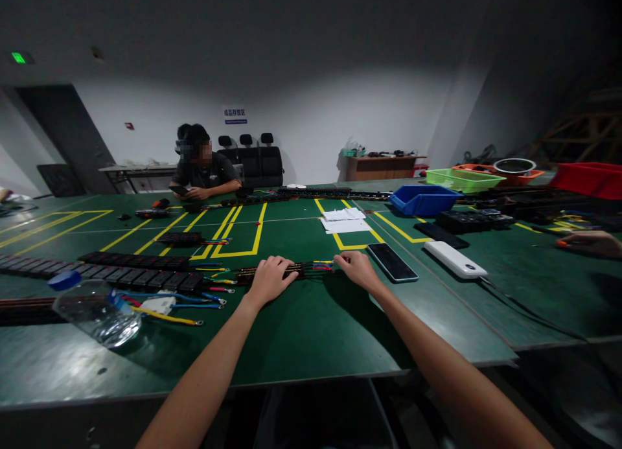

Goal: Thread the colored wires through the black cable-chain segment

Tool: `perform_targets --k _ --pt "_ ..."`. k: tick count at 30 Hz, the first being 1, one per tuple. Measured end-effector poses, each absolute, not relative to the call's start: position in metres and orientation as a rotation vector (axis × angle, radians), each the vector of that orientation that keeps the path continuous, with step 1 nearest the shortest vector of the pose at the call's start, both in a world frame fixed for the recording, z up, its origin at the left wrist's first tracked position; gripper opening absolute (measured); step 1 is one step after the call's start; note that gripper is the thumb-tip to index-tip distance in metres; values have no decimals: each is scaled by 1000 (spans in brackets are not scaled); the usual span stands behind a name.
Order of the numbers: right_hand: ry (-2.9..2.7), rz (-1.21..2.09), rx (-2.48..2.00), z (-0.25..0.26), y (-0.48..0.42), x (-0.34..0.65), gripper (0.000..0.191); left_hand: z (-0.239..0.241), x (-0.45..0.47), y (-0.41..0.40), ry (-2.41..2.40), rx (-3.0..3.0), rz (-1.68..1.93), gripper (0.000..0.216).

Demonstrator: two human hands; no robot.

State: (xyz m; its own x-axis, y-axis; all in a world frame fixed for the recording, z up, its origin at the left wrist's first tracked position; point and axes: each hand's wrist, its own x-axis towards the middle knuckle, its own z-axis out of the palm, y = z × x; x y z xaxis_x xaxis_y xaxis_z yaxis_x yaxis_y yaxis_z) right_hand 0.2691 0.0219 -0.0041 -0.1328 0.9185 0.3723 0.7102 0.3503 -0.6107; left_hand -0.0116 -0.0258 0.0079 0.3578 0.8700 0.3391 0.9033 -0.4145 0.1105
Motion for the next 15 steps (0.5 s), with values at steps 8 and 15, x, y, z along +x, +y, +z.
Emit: perform_targets --k 8,15 --pt "-2028 298 -1599 -3 16 267 47 10 -10 -27 -1641 -2490 -515 42" --pt "-1851 305 -1438 -5 21 267 48 13 -10 -28 -1663 -2512 -514 42"
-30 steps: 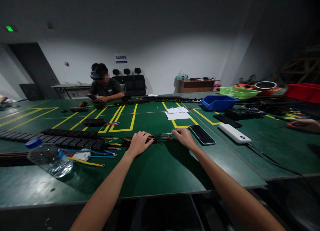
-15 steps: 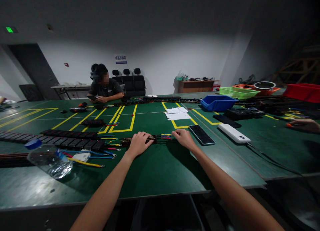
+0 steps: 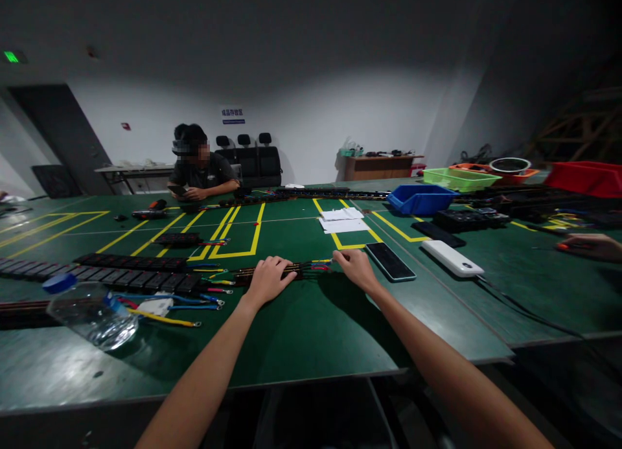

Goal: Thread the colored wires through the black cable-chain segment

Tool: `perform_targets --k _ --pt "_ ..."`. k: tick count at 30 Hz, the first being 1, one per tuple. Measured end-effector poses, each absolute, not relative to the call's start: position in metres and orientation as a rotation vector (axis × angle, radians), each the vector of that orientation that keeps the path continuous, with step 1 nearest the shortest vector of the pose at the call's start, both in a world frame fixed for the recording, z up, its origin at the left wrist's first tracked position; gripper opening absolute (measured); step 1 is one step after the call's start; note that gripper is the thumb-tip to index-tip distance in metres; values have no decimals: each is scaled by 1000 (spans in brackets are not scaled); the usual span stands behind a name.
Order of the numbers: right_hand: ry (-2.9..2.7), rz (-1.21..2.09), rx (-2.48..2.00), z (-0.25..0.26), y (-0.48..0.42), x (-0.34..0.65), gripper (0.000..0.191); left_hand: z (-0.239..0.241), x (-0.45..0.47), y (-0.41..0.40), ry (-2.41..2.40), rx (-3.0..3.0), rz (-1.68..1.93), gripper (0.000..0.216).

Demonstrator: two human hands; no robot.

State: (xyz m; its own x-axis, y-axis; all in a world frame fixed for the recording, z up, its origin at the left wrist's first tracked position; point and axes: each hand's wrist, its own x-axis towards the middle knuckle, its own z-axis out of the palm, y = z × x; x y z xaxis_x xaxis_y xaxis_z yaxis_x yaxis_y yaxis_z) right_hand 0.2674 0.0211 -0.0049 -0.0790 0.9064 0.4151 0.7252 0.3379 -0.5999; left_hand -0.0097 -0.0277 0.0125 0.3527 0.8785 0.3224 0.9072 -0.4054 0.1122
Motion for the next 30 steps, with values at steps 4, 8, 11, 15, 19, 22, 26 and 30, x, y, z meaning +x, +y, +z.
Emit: perform_targets --k 4,8,11,15,19,22,26,30 --pt "-1773 348 -1318 -5 23 266 52 13 -10 -27 -1670 -2514 -505 42" --pt "-1736 441 -1202 -1 21 264 47 13 -10 -27 -1667 -2501 -498 41" --pt "-1716 497 -1145 1 20 263 42 13 -10 -27 -1658 -2503 -510 40" --pt "-1735 456 -1195 0 21 264 40 12 -11 -26 -1635 -2497 -516 40" --pt "-1878 364 -1362 -5 23 266 37 13 -11 -25 -1616 -2477 -519 39" --pt "-2006 351 -1501 -6 22 266 41 14 -12 -24 -1641 -2495 -521 40" --pt "-2044 337 -1599 -3 20 265 43 14 -12 -23 -1666 -2507 -512 43" --pt "-2012 370 -1615 0 20 265 38 13 -12 -22 -1670 -2497 -509 44"
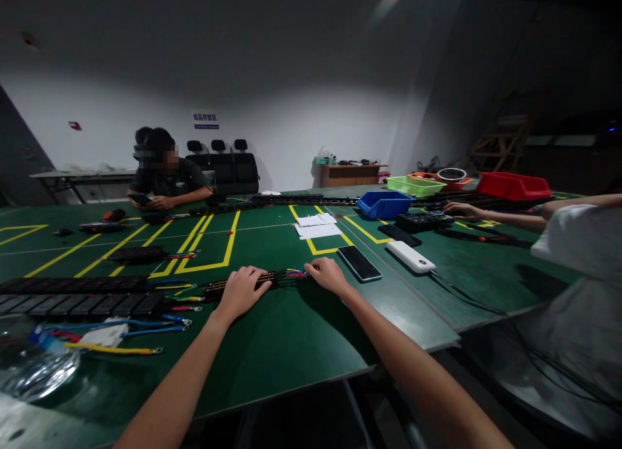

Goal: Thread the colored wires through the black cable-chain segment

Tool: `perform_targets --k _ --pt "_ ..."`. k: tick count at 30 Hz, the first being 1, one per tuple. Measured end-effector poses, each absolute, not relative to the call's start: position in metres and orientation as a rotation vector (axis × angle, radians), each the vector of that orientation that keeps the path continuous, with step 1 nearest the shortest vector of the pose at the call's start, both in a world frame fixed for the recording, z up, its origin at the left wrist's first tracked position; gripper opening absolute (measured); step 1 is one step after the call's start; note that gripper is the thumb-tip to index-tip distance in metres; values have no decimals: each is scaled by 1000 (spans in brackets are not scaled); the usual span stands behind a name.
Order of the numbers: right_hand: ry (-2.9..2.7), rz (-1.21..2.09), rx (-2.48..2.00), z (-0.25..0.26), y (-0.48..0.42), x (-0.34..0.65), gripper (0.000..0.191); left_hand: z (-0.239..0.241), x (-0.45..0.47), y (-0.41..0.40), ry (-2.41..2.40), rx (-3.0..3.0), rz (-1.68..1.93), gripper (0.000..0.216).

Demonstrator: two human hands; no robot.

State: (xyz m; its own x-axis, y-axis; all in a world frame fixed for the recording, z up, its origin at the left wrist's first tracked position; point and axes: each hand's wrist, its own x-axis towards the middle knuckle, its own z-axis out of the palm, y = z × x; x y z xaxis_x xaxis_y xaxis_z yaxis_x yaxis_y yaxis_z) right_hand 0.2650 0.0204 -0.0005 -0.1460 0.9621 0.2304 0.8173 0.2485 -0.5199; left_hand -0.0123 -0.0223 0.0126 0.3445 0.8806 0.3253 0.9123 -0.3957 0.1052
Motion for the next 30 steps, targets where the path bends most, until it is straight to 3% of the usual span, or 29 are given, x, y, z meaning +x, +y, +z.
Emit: perform_targets --k 10,30 --pt "-1911 539 -1451 -13 33 268 24 12 -13 -23 -1655 -2508 -551 42" --pt "-1940 768 -1329 -22 44 274 37 13 -12 -25 -1629 -2501 -536 40"
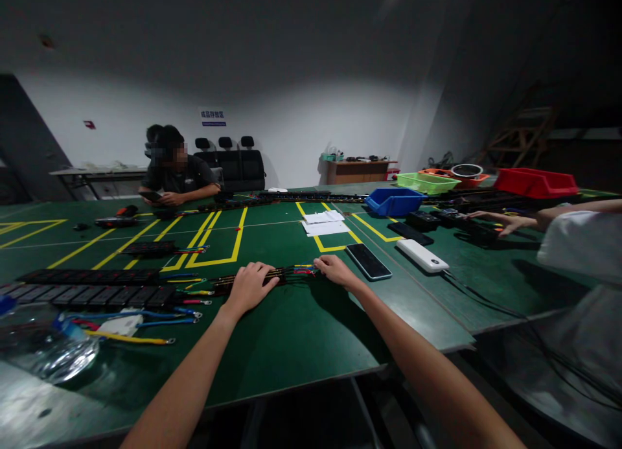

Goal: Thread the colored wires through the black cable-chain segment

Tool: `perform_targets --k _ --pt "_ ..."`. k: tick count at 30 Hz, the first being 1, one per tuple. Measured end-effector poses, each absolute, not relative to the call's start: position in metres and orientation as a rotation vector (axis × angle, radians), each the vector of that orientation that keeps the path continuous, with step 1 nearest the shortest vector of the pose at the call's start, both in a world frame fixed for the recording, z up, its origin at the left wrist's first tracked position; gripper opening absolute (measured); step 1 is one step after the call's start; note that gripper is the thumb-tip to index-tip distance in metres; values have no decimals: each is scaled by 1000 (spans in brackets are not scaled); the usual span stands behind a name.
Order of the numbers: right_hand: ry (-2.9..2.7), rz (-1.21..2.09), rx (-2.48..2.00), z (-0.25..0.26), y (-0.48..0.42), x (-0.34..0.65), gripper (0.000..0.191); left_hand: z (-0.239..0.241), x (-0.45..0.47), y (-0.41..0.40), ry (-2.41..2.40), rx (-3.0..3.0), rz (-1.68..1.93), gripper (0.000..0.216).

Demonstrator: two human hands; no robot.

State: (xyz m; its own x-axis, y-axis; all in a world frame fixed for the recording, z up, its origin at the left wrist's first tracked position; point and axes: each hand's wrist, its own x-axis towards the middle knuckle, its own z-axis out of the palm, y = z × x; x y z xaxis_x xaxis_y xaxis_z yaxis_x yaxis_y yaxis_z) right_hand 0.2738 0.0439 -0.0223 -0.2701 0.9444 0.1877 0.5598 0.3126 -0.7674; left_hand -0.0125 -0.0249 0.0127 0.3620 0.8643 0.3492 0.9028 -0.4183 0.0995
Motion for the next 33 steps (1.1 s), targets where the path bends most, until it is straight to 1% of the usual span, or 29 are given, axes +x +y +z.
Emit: perform_targets --k 2,5,8,13,16,23,28,33 --pt "-1942 799 -1333 -21 43 275 38 13 -12 -25 -1638 -2509 -537 40" --pt "-1988 833 -1292 -18 41 276 34 14 -12 -26 -1649 -2509 -535 40" --pt "-2051 792 -1261 -17 39 277 31 14 -12 -26 -1654 -2507 -536 40" --pt "-2088 673 -1281 -19 39 277 37 14 -11 -28 -1652 -2520 -531 40" --pt "-2085 682 -1289 -21 40 276 41 15 -11 -28 -1658 -2519 -522 40" --pt "-2060 731 -1332 -22 41 273 37 15 -10 -29 -1654 -2506 -509 41" --pt "-2095 649 -1415 -23 39 274 42 16 -10 -30 -1674 -2524 -522 41" --pt "-2084 705 -1408 -25 41 274 45 15 -10 -29 -1659 -2516 -523 41"
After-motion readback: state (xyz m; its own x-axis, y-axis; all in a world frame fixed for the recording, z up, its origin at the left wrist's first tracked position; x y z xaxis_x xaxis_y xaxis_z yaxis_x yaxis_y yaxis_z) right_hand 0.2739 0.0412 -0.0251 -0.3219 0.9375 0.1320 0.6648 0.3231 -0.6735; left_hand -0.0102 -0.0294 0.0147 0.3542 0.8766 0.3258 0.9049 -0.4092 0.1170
